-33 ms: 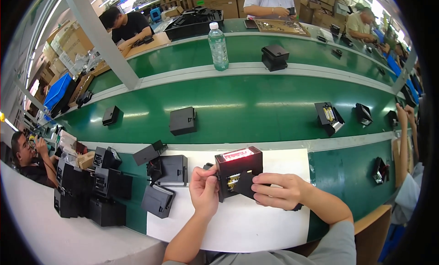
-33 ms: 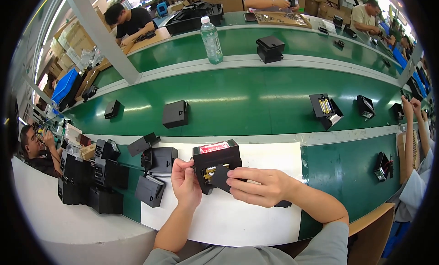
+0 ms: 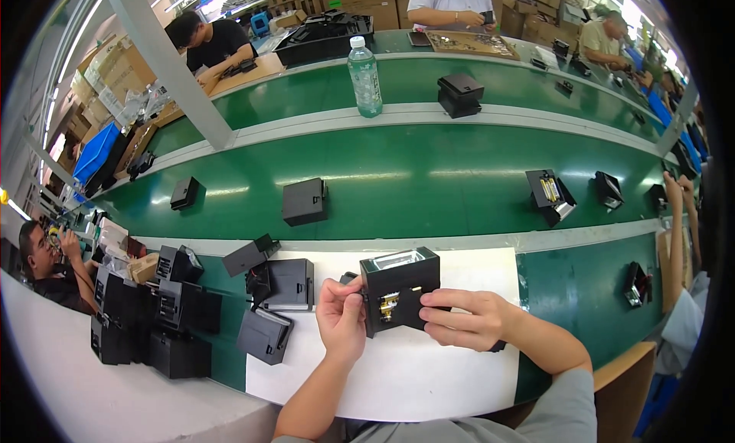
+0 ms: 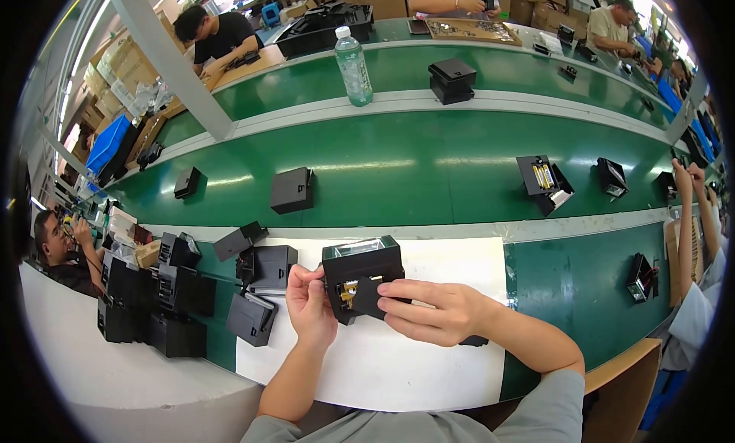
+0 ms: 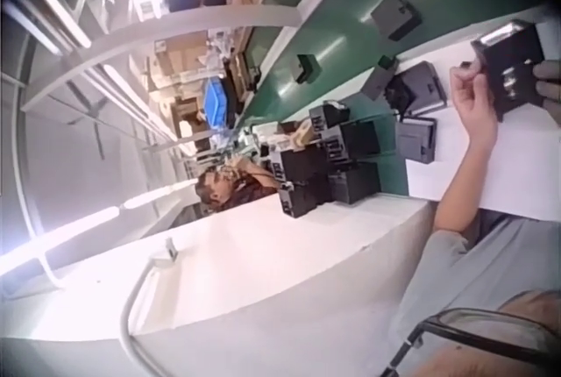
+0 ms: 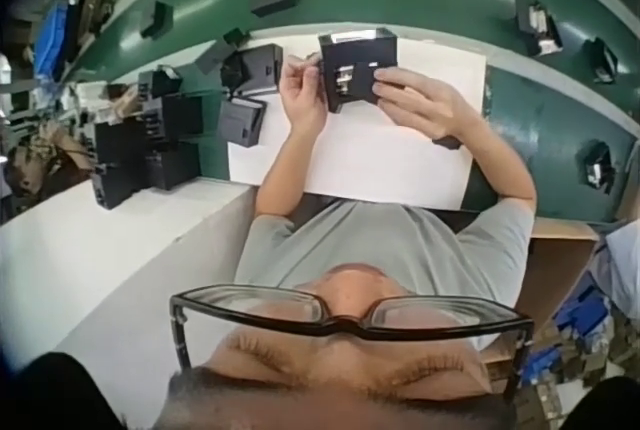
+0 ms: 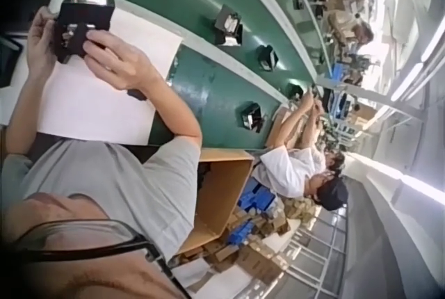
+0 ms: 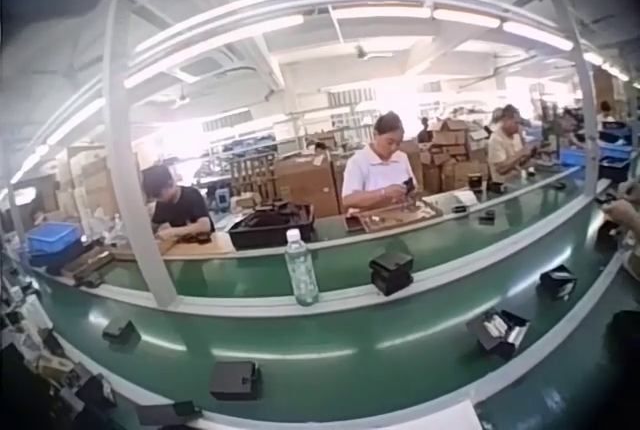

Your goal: Assembling camera components and inserting batteries on a factory production line.

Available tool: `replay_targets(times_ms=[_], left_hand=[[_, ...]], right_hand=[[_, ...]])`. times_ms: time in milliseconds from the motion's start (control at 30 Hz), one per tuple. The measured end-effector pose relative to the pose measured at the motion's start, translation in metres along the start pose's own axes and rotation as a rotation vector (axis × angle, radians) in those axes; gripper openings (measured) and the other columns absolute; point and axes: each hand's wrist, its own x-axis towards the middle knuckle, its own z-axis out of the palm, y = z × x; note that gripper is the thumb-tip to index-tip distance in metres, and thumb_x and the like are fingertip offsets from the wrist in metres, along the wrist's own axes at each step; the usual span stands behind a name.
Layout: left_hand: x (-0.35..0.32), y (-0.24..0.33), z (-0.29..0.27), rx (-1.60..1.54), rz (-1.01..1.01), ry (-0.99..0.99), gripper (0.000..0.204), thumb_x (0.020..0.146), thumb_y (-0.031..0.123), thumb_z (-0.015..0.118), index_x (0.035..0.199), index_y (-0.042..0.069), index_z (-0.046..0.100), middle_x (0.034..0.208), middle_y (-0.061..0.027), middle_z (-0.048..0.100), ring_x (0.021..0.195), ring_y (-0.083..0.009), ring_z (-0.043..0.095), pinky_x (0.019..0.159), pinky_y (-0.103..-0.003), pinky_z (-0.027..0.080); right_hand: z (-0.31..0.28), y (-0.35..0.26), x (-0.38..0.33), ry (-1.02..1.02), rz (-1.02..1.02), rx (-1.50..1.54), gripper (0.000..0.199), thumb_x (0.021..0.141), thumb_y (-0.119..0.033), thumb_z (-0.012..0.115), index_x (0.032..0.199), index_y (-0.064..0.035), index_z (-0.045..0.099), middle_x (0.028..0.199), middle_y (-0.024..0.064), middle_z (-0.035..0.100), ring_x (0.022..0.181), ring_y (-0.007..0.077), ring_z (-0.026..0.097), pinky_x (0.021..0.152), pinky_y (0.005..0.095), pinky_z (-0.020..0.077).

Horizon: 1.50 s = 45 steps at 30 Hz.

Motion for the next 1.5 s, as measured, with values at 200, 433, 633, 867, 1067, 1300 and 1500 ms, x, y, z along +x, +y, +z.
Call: replay_targets(times_ms=[200,433,633,867,1067,1300,1500], left_hand=[[-0.001,0.003,0.007,0.006,-0.087,0.042,0.014,0.095,0.005,0.056,0.103,0.007,0.044,0.109,-0.0074,0.058,0.083,-0.0098,0.056,0.073,-0.019,0.046],[0.001,0.001,0.021,0.192,-0.079,-0.089,0.031,0.085,-0.008,0.061,0.104,0.008,0.041,0.119,-0.0114,0.055,0.075,-0.0132,0.057,0.064,-0.019,0.047],[0.001,0.011,0.037,0.224,-0.145,-0.098,0.036,0.081,-0.009,0.062,0.104,0.007,0.041,0.120,-0.0118,0.053,0.086,-0.0163,0.057,0.073,-0.024,0.049],[0.074,0.025,0.048,0.564,-0.169,-0.226,0.026,0.086,0.007,0.066,0.098,0.005,0.044,0.108,-0.0103,0.052,0.087,-0.0208,0.057,0.069,-0.026,0.052],[0.183,-0.021,0.004,0.625,-0.266,0.053,0.032,0.089,0.020,0.066,0.104,0.001,0.045,0.108,-0.0132,0.051,0.088,-0.0242,0.059,0.068,-0.035,0.058],[0.185,-0.012,-0.025,1.529,0.302,-0.053,0.052,0.077,0.019,0.075,0.119,0.003,0.049,0.128,-0.0155,0.051,0.112,-0.0313,0.052,0.098,-0.044,0.041],[0.052,0.007,0.057,1.204,0.830,-0.489,0.091,0.064,0.016,0.084,0.140,0.006,0.035,0.146,-0.0188,0.039,0.140,-0.0356,0.031,0.112,-0.048,0.031]], right_hand=[[0.000,0.002,0.012,-0.135,0.035,0.085,0.020,0.075,-0.002,0.069,0.094,0.0012,0.067,0.115,0.0113,0.064,0.112,0.0329,0.061,0.090,0.0397,0.0559],[-0.004,0.004,0.009,-0.259,0.113,0.183,0.026,0.075,-0.004,0.070,0.100,0.0024,0.067,0.118,0.0125,0.063,0.119,0.0348,0.057,0.096,0.0421,0.0518],[-0.007,0.006,0.012,-0.049,0.593,0.392,0.041,0.075,-0.006,0.075,0.116,-0.0063,0.065,0.148,0.0127,0.035,0.135,0.0308,0.038,0.107,0.0425,0.0382],[-0.044,0.068,-0.001,-0.128,0.826,0.559,0.097,0.064,-0.029,0.087,0.145,-0.0126,0.034,0.152,0.0098,0.030,0.137,0.0302,0.035,0.105,0.0449,0.0387],[-0.092,0.187,-0.060,-0.690,0.964,-0.356,0.098,0.058,-0.030,0.086,0.142,-0.0124,0.038,0.142,0.0095,0.043,0.127,0.0341,0.042,0.104,0.0465,0.0388],[-0.074,0.147,-0.015,-0.123,1.101,0.369,0.081,0.069,-0.016,0.079,0.138,-0.0090,0.039,0.126,0.0091,0.054,0.112,0.0261,0.051,0.097,0.0386,0.0418],[-0.011,0.051,0.031,0.390,1.083,0.945,0.071,0.076,-0.003,0.069,0.139,-0.0080,0.036,0.129,0.0109,0.052,0.111,0.0223,0.052,0.097,0.0359,0.0410]])
